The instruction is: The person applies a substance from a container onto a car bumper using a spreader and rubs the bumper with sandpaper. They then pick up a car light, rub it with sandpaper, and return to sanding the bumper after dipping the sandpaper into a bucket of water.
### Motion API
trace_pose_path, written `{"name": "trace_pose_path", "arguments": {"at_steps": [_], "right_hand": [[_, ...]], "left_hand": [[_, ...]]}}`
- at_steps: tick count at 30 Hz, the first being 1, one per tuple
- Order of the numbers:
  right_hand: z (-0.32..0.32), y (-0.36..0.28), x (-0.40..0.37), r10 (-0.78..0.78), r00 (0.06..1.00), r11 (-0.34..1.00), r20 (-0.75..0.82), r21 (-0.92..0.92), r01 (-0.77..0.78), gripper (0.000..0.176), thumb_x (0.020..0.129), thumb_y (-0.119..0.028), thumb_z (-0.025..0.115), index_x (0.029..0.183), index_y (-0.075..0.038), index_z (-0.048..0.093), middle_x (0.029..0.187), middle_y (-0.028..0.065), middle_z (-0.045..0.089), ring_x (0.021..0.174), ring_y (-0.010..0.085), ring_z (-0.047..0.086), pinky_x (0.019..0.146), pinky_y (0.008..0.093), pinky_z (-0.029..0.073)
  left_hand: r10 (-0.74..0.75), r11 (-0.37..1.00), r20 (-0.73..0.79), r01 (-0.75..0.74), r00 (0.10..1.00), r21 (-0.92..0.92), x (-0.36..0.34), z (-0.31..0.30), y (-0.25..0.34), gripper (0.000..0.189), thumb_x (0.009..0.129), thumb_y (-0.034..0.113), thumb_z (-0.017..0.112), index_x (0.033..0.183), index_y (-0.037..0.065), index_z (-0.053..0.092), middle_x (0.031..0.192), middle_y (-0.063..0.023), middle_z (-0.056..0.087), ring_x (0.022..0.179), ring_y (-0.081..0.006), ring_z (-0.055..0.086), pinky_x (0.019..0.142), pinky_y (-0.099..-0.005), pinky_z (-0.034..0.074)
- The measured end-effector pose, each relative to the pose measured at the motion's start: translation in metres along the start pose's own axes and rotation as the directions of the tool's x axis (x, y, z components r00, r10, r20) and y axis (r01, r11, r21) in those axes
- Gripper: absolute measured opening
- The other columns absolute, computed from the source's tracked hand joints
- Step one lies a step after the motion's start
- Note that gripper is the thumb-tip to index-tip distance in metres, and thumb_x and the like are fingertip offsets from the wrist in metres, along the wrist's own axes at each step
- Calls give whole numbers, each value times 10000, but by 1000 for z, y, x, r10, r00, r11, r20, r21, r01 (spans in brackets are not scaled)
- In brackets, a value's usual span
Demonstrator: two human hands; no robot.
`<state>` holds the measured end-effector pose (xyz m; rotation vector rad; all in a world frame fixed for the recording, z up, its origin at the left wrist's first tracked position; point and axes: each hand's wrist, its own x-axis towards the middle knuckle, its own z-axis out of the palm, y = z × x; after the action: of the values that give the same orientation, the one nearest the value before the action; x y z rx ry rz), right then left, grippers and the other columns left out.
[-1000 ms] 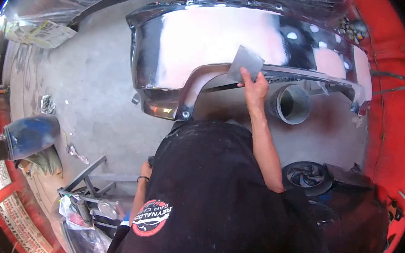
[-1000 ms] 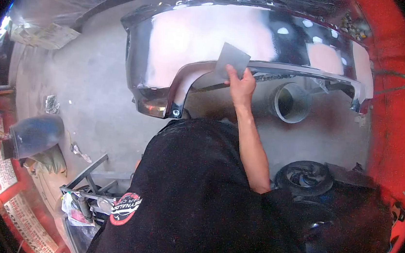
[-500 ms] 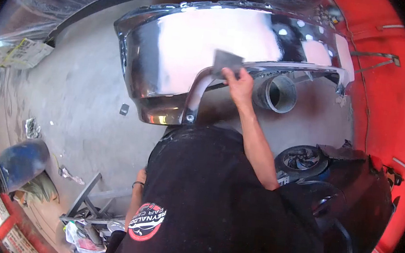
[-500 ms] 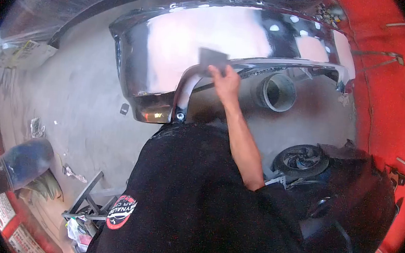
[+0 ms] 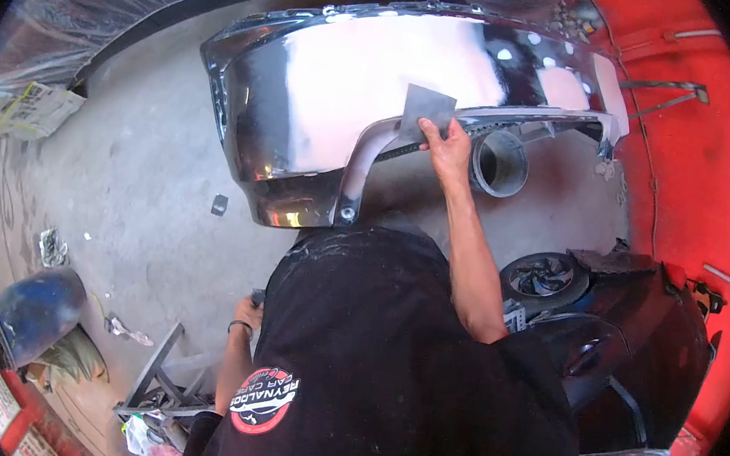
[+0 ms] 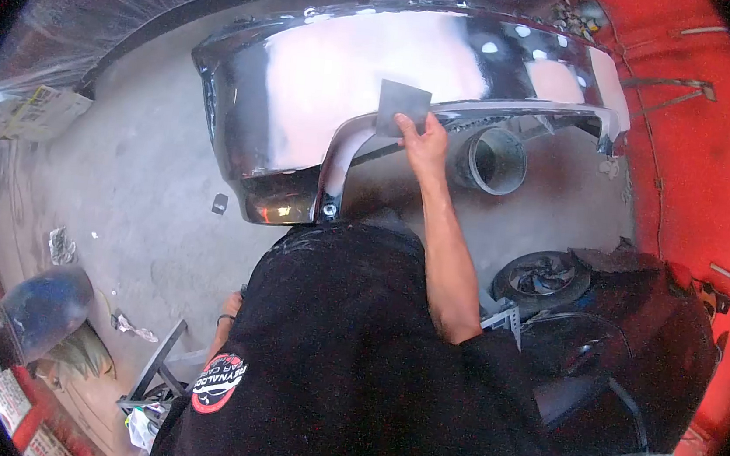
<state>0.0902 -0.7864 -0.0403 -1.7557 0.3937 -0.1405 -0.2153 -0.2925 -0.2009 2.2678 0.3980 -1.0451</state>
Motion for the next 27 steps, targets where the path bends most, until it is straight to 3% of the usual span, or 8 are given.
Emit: {"name": "trace_pose_path", "arguments": {"at_steps": [2,4,9,12,18,21,24,27], "right_hand": [[5,14,2,12,1000,997,-26,77,-10,332,929,-278,804,1115,-21,708,980,49,752,809,97,667,630,268,557],[26,41,-1,-28,981,940,190,-329,91,350,931,-300,799,1084,2,711,944,61,752,783,121,655,655,326,553],[-19,30,-35,-56,958,989,281,-116,92,409,939,-355,757,1082,24,702,937,176,744,840,283,687,809,413,547],[-83,47,-58,-431,846,781,315,-340,525,337,943,-300,725,1089,3,710,964,208,729,926,385,701,837,461,546],[-194,29,-70,268,718,620,643,-685,382,261,954,-201,665,1160,-42,691,1069,186,725,1002,449,667,863,510,535],[-227,7,-51,265,742,754,616,-612,239,276,975,-227,665,1166,-28,670,1084,182,724,944,389,698,837,510,537],[-252,20,-29,-84,951,974,297,-175,141,259,1001,-250,674,1146,-35,670,1039,123,744,846,244,709,741,450,559],[-288,29,7,243,969,875,53,419,-242,245,1003,-235,702,1179,-70,659,1065,30,737,856,99,680,663,330,556]], "left_hand": [[40,998,-37,-38,998,52,-1,9,-3,292,959,252,682,980,-32,744,908,-247,754,952,-372,748,818,-442,561],[47,997,4,-47,999,-63,-18,3,20,327,983,251,636,1070,-53,719,901,-232,755,929,-404,738,842,-454,564],[304,952,8,-304,953,21,-17,-31,92,332,986,243,625,1106,-56,703,908,-230,755,930,-412,736,847,-458,563],[427,903,1,-427,904,45,-34,-42,122,338,988,237,616,1133,-59,691,912,-229,755,931,-419,735,851,-462,563],[587,809,-40,-584,809,70,-83,-41,197,354,993,225,598,1186,-63,667,921,-226,755,933,-431,732,859,-468,562],[516,857,-1,-516,857,-16,-101,-53,270,313,1004,233,605,1152,-33,679,889,-188,740,852,-373,709,798,-444,550],[307,951,144,-309,941,-10,-126,-71,399,296,1006,239,613,1137,-19,677,863,-168,735,790,-337,713,746,-449,548],[303,938,122,-318,945,136,-115,-27,408,303,997,248,628,1139,-16,671,836,-171,736,737,-319,729,702,-460,550]]}}
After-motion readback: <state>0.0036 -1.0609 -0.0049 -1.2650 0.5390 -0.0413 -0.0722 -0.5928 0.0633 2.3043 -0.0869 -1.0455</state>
